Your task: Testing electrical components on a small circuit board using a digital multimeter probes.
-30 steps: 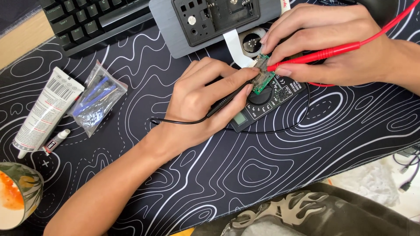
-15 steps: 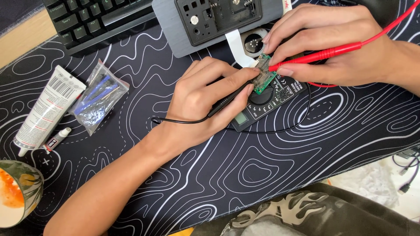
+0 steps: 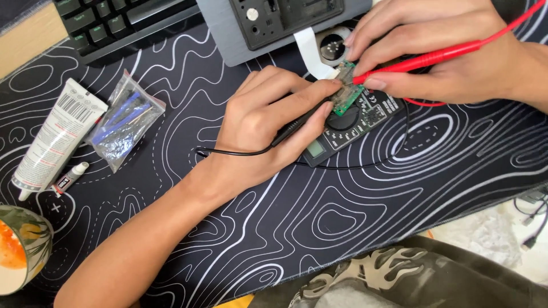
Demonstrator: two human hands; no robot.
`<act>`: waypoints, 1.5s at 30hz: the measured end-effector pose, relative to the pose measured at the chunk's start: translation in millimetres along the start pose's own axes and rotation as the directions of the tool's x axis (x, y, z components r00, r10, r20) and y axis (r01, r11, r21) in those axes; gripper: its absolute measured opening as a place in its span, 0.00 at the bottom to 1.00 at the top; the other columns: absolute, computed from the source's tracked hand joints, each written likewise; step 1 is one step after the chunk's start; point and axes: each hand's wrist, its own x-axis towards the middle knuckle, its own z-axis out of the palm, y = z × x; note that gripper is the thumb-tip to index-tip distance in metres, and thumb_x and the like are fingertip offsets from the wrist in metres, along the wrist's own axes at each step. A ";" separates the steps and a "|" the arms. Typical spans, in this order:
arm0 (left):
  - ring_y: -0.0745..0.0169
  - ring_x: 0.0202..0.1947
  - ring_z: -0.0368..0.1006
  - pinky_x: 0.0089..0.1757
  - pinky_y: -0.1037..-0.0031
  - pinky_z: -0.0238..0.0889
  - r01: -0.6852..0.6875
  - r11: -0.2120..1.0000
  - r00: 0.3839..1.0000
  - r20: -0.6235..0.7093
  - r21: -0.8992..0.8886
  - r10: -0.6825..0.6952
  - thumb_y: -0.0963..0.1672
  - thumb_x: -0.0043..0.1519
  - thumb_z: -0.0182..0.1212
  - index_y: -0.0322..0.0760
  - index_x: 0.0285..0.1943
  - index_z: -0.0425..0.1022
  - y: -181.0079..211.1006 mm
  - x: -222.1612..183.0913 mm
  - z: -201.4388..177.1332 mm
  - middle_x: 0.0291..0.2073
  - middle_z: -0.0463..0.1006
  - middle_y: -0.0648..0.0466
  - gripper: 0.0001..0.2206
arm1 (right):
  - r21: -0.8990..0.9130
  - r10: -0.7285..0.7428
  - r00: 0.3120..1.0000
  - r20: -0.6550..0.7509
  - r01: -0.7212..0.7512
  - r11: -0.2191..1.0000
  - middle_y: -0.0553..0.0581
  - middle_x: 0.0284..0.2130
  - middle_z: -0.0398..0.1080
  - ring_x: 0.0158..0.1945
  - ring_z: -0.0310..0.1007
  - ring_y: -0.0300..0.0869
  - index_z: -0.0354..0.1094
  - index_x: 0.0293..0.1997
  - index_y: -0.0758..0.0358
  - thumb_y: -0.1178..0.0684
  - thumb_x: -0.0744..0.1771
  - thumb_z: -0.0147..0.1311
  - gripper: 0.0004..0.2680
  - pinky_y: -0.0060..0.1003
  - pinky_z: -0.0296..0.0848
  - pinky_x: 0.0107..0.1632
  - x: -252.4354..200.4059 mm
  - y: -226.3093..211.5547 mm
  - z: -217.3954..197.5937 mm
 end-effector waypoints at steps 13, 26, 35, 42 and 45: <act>0.49 0.48 0.79 0.52 0.59 0.69 -0.027 1.000 1.000 0.001 0.002 0.027 0.39 0.81 0.66 0.31 0.66 0.83 0.1 -0.2 -0.3 0.46 0.84 0.49 0.08 | 0.004 0.109 0.994 0.033 -0.109 0.994 0.82 0.52 0.78 0.62 0.82 0.70 0.78 0.50 0.86 0.68 0.72 0.64 0.05 0.58 0.82 0.71 -10.0 -5.2 0.5; 0.46 0.48 0.78 0.50 0.57 0.65 -0.031 1.000 0.999 0.016 0.000 0.031 0.40 0.83 0.63 0.31 0.68 0.82 -1.1 -0.7 -2.5 0.47 0.82 0.48 0.08 | 0.019 0.219 0.974 0.059 -0.220 0.975 0.79 0.57 0.77 0.69 0.81 0.68 0.78 0.56 0.82 0.66 0.72 0.64 0.08 0.59 0.79 0.79 -25.6 3.7 1.1; 0.45 0.45 0.74 0.48 0.57 0.63 -0.003 1.000 1.000 -0.009 -0.004 0.003 0.41 0.83 0.65 0.36 0.71 0.80 -4.7 -5.9 6.0 0.48 0.78 0.50 0.10 | -0.066 0.223 0.974 0.046 -0.220 0.973 0.72 0.58 0.79 0.70 0.81 0.67 0.81 0.55 0.73 0.61 0.72 0.63 0.07 0.60 0.77 0.80 -19.4 -2.2 -6.6; 0.47 0.48 0.74 0.49 0.58 0.66 -0.054 0.997 0.999 -0.001 0.055 0.055 0.42 0.84 0.63 0.36 0.72 0.79 -7.5 -2.4 5.2 0.49 0.78 0.52 0.10 | -0.081 0.177 0.982 0.070 -0.172 0.982 0.78 0.59 0.78 0.70 0.81 0.71 0.81 0.56 0.76 0.62 0.72 0.64 0.08 0.62 0.79 0.79 -26.3 7.6 -8.5; 0.47 0.48 0.76 0.48 0.59 0.66 -0.048 0.995 0.999 -0.010 0.091 0.049 0.42 0.83 0.66 0.39 0.72 0.79 -9.9 -7.3 6.1 0.49 0.81 0.52 0.10 | -0.079 0.155 0.987 0.048 -0.151 0.985 0.71 0.57 0.79 0.68 0.82 0.65 0.81 0.55 0.70 0.60 0.71 0.66 0.08 0.61 0.72 0.79 -19.4 10.1 -8.4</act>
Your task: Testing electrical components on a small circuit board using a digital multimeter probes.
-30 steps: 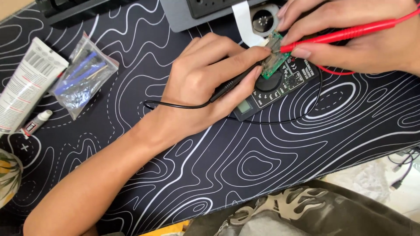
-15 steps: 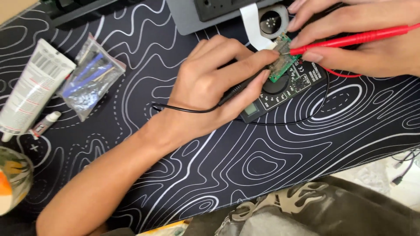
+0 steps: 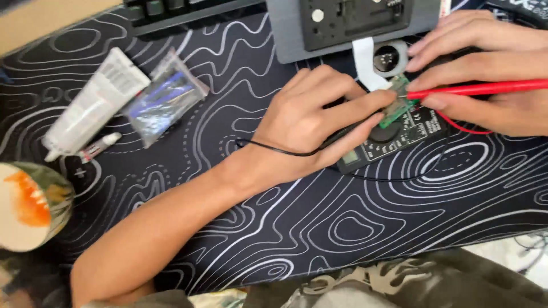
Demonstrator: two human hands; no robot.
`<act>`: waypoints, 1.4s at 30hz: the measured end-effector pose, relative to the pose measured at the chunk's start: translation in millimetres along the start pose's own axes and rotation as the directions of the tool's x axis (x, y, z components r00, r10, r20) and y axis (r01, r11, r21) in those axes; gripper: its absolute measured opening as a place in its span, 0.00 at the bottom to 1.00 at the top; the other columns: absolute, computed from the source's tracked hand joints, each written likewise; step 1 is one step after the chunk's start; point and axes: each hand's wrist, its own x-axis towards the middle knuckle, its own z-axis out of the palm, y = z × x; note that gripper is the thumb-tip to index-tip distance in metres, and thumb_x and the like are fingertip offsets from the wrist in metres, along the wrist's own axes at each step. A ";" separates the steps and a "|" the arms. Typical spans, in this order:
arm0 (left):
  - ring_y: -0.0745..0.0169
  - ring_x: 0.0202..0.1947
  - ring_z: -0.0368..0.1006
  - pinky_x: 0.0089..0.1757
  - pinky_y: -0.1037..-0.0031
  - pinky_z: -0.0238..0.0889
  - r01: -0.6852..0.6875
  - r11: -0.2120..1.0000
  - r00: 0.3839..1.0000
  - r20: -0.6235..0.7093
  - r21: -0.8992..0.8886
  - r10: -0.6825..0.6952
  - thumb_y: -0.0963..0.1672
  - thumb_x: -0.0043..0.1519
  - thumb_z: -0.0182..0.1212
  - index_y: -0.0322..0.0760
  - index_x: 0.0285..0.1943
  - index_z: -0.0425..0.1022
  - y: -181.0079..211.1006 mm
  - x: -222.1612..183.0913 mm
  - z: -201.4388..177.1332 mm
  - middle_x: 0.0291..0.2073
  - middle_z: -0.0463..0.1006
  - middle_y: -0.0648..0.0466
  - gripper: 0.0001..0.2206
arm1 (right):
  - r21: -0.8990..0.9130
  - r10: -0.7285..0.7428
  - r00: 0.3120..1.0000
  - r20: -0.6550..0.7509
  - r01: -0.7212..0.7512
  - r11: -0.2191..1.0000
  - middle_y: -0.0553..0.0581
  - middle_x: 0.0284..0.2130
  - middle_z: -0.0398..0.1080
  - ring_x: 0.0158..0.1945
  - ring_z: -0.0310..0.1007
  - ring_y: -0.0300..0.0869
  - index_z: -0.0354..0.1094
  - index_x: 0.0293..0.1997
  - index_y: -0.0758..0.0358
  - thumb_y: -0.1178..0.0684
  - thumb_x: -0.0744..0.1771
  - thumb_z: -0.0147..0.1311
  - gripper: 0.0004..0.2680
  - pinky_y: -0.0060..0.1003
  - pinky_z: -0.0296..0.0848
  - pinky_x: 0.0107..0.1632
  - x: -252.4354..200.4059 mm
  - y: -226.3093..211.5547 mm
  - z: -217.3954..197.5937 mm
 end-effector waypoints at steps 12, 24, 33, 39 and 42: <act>0.44 0.45 0.75 0.47 0.56 0.66 -0.013 0.997 0.999 0.040 -0.081 0.016 0.41 0.81 0.65 0.31 0.70 0.82 0.1 7.6 -5.6 0.47 0.80 0.47 0.11 | 0.058 -0.044 0.999 -0.023 0.045 0.997 0.77 0.51 0.78 0.59 0.82 0.67 0.81 0.47 0.78 0.62 0.71 0.61 0.06 0.59 0.79 0.69 13.3 -13.3 2.0; 0.43 0.44 0.72 0.51 0.55 0.69 -0.049 0.998 0.999 -0.023 -0.040 0.048 0.39 0.84 0.66 0.32 0.71 0.82 1.8 0.7 1.0 0.47 0.77 0.47 0.09 | -0.016 0.009 0.999 0.050 -0.008 1.000 0.81 0.58 0.78 0.69 0.82 0.73 0.80 0.56 0.82 0.66 0.75 0.65 0.05 0.64 0.81 0.79 2.3 -16.1 -3.5; 0.46 0.45 0.75 0.50 0.56 0.70 -0.015 0.999 1.000 -0.017 -0.040 0.014 0.39 0.82 0.67 0.33 0.70 0.82 4.6 2.4 0.3 0.47 0.78 0.48 0.09 | -0.010 0.003 1.000 0.017 -0.003 1.000 0.81 0.55 0.78 0.64 0.82 0.69 0.81 0.51 0.81 0.67 0.73 0.64 0.04 0.57 0.81 0.71 12.9 -24.1 -4.2; 0.46 0.45 0.75 0.50 0.57 0.70 -0.024 0.998 1.000 -0.015 -0.050 0.024 0.39 0.82 0.67 0.32 0.70 0.81 5.2 3.1 -0.1 0.46 0.78 0.47 0.10 | -0.038 0.035 0.998 0.045 -0.033 0.999 0.78 0.56 0.79 0.66 0.82 0.67 0.82 0.53 0.79 0.65 0.73 0.64 0.05 0.55 0.80 0.72 15.5 -29.8 -8.1; 0.47 0.45 0.74 0.50 0.57 0.69 -0.012 0.999 1.000 -0.009 -0.048 0.012 0.39 0.82 0.66 0.33 0.70 0.81 5.6 3.4 0.0 0.47 0.78 0.48 0.10 | -0.037 0.040 0.998 0.051 -0.038 0.999 0.76 0.56 0.79 0.66 0.83 0.67 0.82 0.53 0.77 0.65 0.73 0.64 0.05 0.55 0.80 0.72 15.8 -30.4 -8.6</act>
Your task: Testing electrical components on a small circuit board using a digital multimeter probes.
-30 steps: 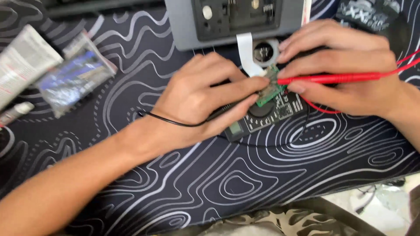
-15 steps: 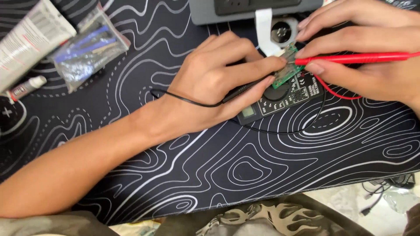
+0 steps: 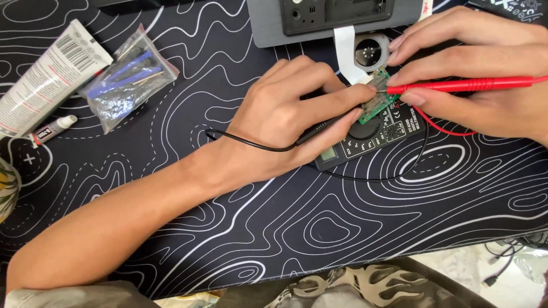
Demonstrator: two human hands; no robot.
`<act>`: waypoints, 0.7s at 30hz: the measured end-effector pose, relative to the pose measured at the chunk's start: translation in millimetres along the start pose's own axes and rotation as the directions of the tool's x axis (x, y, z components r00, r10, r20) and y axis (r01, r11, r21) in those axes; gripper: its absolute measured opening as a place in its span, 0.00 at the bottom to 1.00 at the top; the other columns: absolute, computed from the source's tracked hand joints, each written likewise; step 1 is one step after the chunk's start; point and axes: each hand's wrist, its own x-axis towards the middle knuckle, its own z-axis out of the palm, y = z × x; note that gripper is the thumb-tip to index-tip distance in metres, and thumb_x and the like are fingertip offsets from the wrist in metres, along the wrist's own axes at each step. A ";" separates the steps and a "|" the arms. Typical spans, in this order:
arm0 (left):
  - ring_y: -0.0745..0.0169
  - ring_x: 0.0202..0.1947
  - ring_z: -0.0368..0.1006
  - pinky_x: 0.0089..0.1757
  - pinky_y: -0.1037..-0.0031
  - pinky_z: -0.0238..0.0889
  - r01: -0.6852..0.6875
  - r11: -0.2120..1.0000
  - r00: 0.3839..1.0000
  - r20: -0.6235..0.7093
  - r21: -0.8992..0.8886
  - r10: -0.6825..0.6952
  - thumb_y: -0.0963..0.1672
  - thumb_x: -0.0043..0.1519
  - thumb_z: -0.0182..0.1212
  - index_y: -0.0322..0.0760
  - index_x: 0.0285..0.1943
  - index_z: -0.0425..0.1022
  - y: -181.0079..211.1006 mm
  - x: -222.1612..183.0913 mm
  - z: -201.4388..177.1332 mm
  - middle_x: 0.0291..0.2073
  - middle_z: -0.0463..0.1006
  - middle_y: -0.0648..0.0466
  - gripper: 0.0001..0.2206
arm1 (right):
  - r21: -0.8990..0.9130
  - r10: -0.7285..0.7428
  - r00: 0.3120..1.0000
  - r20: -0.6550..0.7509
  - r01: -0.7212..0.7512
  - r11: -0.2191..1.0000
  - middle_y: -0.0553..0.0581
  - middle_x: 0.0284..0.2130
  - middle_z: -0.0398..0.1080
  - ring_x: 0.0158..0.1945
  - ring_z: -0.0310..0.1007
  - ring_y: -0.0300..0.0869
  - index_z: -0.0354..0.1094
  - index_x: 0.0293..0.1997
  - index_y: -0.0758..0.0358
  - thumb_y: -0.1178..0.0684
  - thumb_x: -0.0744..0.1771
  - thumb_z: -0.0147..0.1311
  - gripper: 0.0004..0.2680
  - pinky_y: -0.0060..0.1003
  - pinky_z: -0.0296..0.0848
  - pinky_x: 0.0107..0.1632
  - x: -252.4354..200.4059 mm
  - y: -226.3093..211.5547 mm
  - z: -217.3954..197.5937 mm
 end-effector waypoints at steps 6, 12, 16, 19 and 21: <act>0.47 0.43 0.71 0.48 0.56 0.67 -0.021 0.999 1.000 0.000 0.043 0.021 0.41 0.84 0.65 0.35 0.71 0.80 -5.3 1.0 3.8 0.45 0.74 0.50 0.10 | 0.043 0.017 0.999 -0.034 -0.016 0.999 0.77 0.55 0.79 0.65 0.83 0.69 0.79 0.53 0.80 0.66 0.73 0.64 0.04 0.57 0.81 0.73 -3.2 2.0 7.8; 0.45 0.44 0.72 0.49 0.56 0.68 -0.030 0.999 0.999 -0.012 0.023 0.031 0.40 0.83 0.66 0.34 0.71 0.80 -5.0 -0.4 4.8 0.46 0.76 0.48 0.10 | 0.021 0.009 0.999 -0.039 -0.009 1.000 0.78 0.57 0.79 0.66 0.82 0.68 0.81 0.53 0.80 0.66 0.74 0.64 0.04 0.57 0.80 0.74 -2.4 -1.8 7.2; 0.45 0.45 0.73 0.49 0.55 0.69 -0.019 1.000 1.000 -0.013 0.013 0.019 0.40 0.83 0.65 0.33 0.71 0.80 -3.9 0.3 3.3 0.46 0.76 0.48 0.10 | 0.025 0.015 0.999 -0.049 -0.014 1.000 0.79 0.56 0.78 0.64 0.82 0.67 0.81 0.52 0.81 0.68 0.73 0.65 0.04 0.55 0.81 0.72 -0.6 -2.7 6.5; 0.45 0.44 0.73 0.49 0.55 0.68 -0.029 0.999 1.000 -0.012 0.021 0.029 0.41 0.83 0.64 0.33 0.71 0.80 -6.8 1.2 3.4 0.46 0.75 0.48 0.10 | 0.023 0.019 0.999 -0.028 -0.018 1.000 0.78 0.56 0.78 0.66 0.82 0.68 0.80 0.53 0.80 0.66 0.73 0.64 0.05 0.57 0.80 0.74 -0.7 1.5 4.9; 0.44 0.44 0.72 0.48 0.54 0.66 -0.039 0.999 0.999 -0.011 0.028 0.039 0.41 0.84 0.64 0.34 0.71 0.80 -6.6 0.1 6.7 0.46 0.74 0.48 0.09 | 0.025 0.016 1.000 -0.007 -0.016 1.000 0.78 0.57 0.78 0.67 0.83 0.68 0.80 0.54 0.80 0.65 0.73 0.64 0.06 0.58 0.80 0.76 -5.3 2.8 6.5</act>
